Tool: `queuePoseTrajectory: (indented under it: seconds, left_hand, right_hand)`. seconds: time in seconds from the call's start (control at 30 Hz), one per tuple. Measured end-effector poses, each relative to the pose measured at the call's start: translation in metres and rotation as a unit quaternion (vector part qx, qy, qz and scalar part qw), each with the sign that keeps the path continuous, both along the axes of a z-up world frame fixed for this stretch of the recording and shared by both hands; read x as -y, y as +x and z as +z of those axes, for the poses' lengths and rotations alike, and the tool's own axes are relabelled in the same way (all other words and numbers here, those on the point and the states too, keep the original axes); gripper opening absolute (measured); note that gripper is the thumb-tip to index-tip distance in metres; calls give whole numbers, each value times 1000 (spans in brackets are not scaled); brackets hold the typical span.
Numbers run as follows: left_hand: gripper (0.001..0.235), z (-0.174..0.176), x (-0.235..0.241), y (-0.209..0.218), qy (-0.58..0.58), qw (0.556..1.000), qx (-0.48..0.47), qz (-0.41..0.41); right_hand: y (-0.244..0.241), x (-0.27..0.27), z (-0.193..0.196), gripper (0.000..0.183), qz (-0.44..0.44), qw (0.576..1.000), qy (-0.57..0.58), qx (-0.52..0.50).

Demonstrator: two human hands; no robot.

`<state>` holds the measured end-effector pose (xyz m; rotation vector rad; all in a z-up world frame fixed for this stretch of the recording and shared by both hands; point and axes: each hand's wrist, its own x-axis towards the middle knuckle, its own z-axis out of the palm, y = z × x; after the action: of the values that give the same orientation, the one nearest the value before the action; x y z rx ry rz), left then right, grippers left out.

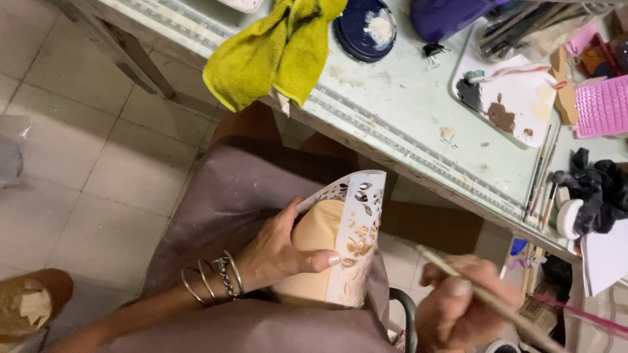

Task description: Decorating a gourd by applying a pattern through a stencil using a tool

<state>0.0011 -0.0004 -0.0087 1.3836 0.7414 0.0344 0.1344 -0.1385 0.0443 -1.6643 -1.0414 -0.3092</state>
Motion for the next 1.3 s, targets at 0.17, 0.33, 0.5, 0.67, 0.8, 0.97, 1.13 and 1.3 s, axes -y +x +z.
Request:
queuePoseTrajectory:
  seconds: [0.17,0.33,0.5,0.67,0.8,0.97,1.13,1.3]
  left_hand:
    - [97,-7,3,0,-15,999,-47,0]
    - [92,-6,-2,4,-69,995,-74,9]
    - [87,-21,0,6,-139,984,-74,77]
    - [90,-22,-8,12,-91,983,-156,29]
    - [87,-40,-8,12,-184,977,-84,65]
    - [76,-13,-13,28,-122,967,-209,75]
    - [91,-45,-5,21,-284,937,-94,178]
    - [93,-47,-9,21,-209,960,-139,120]
  right_hand:
    - [47,4,-2,16,-41,997,56,-21]
    - [132,0,-5,16,-104,979,100,-142]
    - [209,-20,-25,10,-48,997,41,-54]
    - [246,-37,-39,12,-53,996,9,-74]
    - [243,-44,-41,11,-102,988,-116,-29]
    - [241,-44,-38,15,-100,977,-187,25]
    - [241,-44,-38,16,-92,965,-242,51]
    - [243,-42,-43,15,-104,962,-241,81]
